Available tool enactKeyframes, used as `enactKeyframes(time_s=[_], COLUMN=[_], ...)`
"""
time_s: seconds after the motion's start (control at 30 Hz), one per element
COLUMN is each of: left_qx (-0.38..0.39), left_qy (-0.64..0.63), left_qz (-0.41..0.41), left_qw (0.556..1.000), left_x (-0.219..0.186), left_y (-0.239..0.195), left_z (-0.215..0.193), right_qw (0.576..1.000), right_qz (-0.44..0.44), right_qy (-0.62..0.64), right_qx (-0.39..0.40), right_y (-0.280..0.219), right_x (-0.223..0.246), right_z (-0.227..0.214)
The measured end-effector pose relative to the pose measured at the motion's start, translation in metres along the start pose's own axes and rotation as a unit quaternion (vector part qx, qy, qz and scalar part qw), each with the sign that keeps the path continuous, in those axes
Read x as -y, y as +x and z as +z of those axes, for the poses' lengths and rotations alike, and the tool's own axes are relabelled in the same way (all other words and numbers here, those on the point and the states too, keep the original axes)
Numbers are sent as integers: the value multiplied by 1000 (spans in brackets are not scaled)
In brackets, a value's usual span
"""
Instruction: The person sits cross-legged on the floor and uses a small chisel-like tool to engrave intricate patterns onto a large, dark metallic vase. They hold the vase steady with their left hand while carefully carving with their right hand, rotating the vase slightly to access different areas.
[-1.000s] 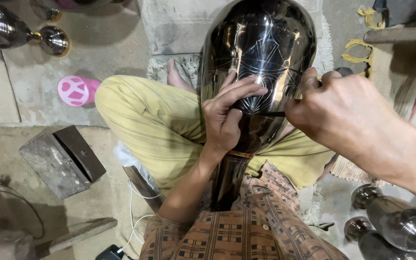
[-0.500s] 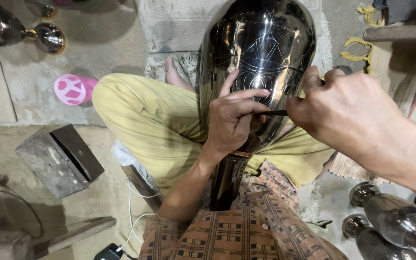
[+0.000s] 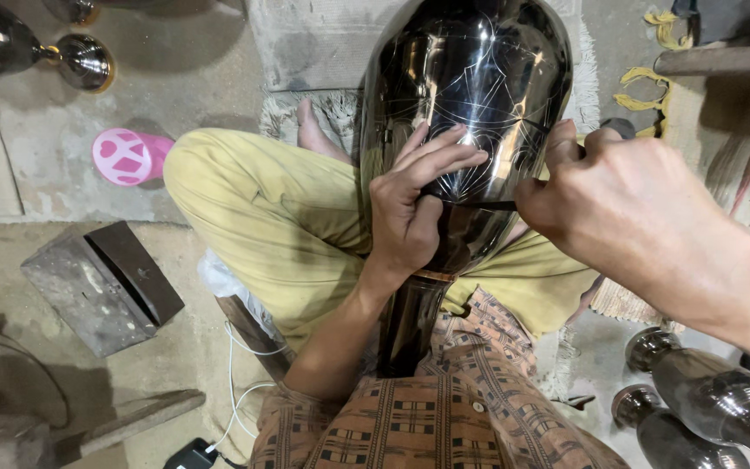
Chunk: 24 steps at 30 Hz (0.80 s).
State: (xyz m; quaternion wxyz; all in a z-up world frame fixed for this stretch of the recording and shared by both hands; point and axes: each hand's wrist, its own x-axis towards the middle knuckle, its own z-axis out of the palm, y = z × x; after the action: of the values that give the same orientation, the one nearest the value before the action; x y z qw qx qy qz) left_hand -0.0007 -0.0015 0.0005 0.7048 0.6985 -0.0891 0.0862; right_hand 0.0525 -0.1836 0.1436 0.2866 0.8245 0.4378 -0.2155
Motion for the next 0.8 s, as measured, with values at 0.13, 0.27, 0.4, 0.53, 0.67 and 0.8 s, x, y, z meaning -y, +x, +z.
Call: enactKeyframes(time_s=[0.13, 0.27, 0.4, 0.53, 0.67, 0.8], left_qx=[2, 5, 5, 5, 8, 15], left_qy=[9, 15, 16, 16, 25, 48], left_qz=[3, 0, 6, 13, 16, 1], left_qw=[1000, 1000, 1000, 1000, 1000, 999], left_x=[0, 1, 2, 2, 2, -1], left_y=[0, -1, -1, -1, 0, 2], left_z=[0, -1, -1, 0, 0, 0], right_qw=[999, 999, 999, 997, 996, 996], right_qz=[2, 11, 5, -18, -30, -45], right_qy=[-33, -3, -14, -77, -55, -74], right_qx=[21, 43, 30, -27, -57, -30], right_y=[1, 2, 2, -3, -8, -17], right_x=[0, 1, 2, 0, -2, -6], right_z=[-6, -10, -7, 4, 15, 26])
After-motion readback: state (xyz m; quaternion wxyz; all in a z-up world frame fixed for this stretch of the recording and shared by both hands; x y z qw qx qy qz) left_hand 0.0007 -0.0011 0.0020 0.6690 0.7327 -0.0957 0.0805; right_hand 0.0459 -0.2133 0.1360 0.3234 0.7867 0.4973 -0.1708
